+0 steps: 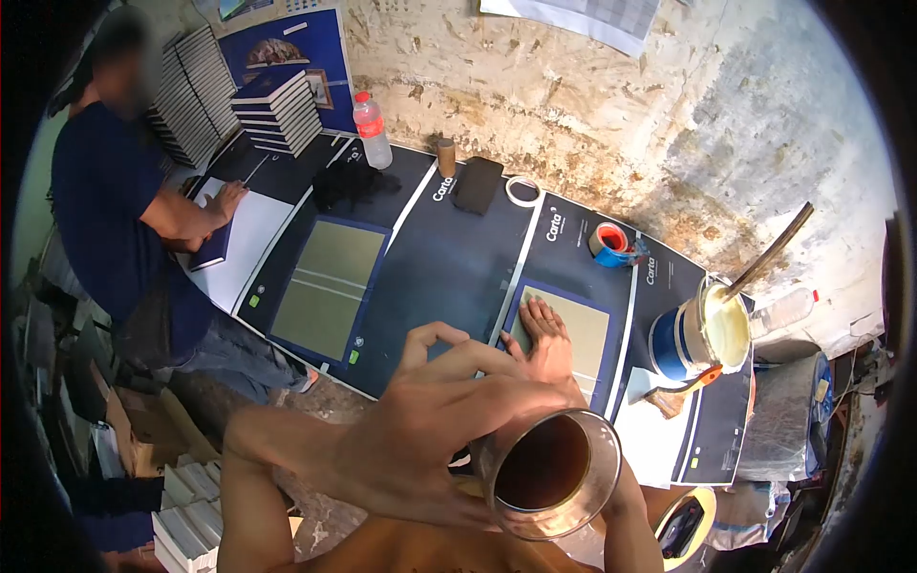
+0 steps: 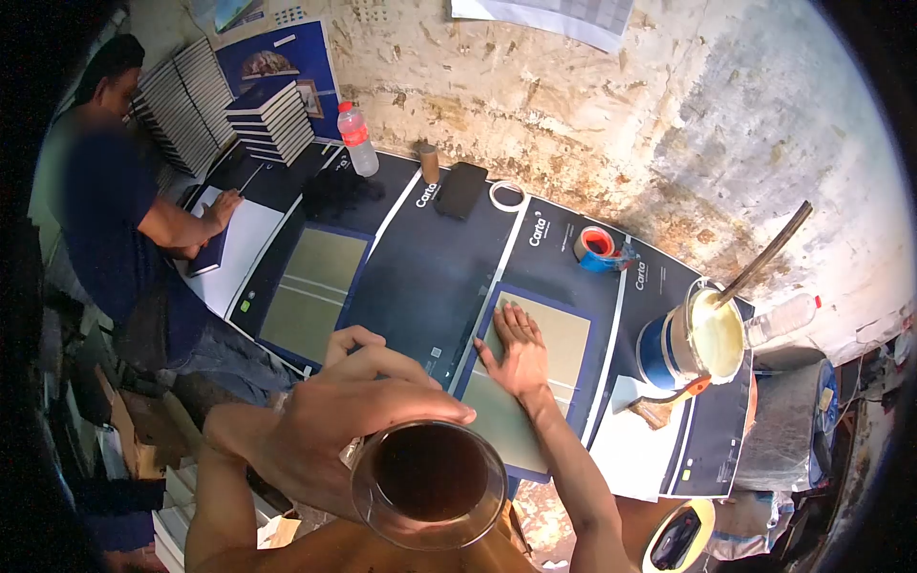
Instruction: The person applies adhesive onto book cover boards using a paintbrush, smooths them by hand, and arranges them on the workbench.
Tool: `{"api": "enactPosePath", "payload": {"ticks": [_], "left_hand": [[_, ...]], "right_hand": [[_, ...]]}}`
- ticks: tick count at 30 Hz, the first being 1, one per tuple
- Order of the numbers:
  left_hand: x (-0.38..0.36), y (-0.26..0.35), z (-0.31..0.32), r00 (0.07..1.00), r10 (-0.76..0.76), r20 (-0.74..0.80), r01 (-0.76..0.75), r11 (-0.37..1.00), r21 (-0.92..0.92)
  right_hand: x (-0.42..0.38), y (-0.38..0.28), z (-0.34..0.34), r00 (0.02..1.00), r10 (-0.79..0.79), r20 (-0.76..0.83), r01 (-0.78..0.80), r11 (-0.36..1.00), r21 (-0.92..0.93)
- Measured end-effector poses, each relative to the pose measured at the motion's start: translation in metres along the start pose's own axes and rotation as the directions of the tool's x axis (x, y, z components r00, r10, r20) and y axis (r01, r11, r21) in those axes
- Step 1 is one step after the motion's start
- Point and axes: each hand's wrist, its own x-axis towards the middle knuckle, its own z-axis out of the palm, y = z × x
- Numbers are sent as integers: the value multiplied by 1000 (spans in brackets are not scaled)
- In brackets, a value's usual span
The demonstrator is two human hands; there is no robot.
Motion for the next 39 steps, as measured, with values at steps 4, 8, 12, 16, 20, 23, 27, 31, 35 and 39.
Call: {"api": "enactPosePath", "payload": {"ticks": [4,8,12,16,20,23,27,31,35,39], "left_hand": [[4,8,0,999,-1,-36,3,999,43],[11,19,2,997,-35,-70,39,998,57],[13,30,7,987,-100,-123,115,985,126],[11,31,19,973,-132,-190,168,967,189],[22,54,19,954,-190,-232,235,954,184],[16,51,17,968,-163,-191,209,945,251],[16,56,9,977,-176,-124,203,944,260],[16,59,11,973,-141,-181,185,949,256],[17,59,4,985,-87,-148,127,949,288],[15,60,4,985,-62,-164,109,949,295]], "right_hand": [[-3,3,2,1000,14,7,-14,1000,7],[-4,4,3,1000,23,16,-23,1000,-4],[-4,5,2,1000,24,10,-24,1000,-1],[-5,7,3,1000,28,-3,-28,1000,1],[-5,6,2,999,29,14,-29,1000,-9],[-5,6,1,999,33,25,-32,999,-14],[-4,6,1,1000,28,12,-28,1000,-2],[-4,4,0,1000,28,-2,-28,1000,12],[-4,6,1,1000,16,-2,-16,1000,7],[-4,5,1,1000,17,-13,-17,1000,20]]}}
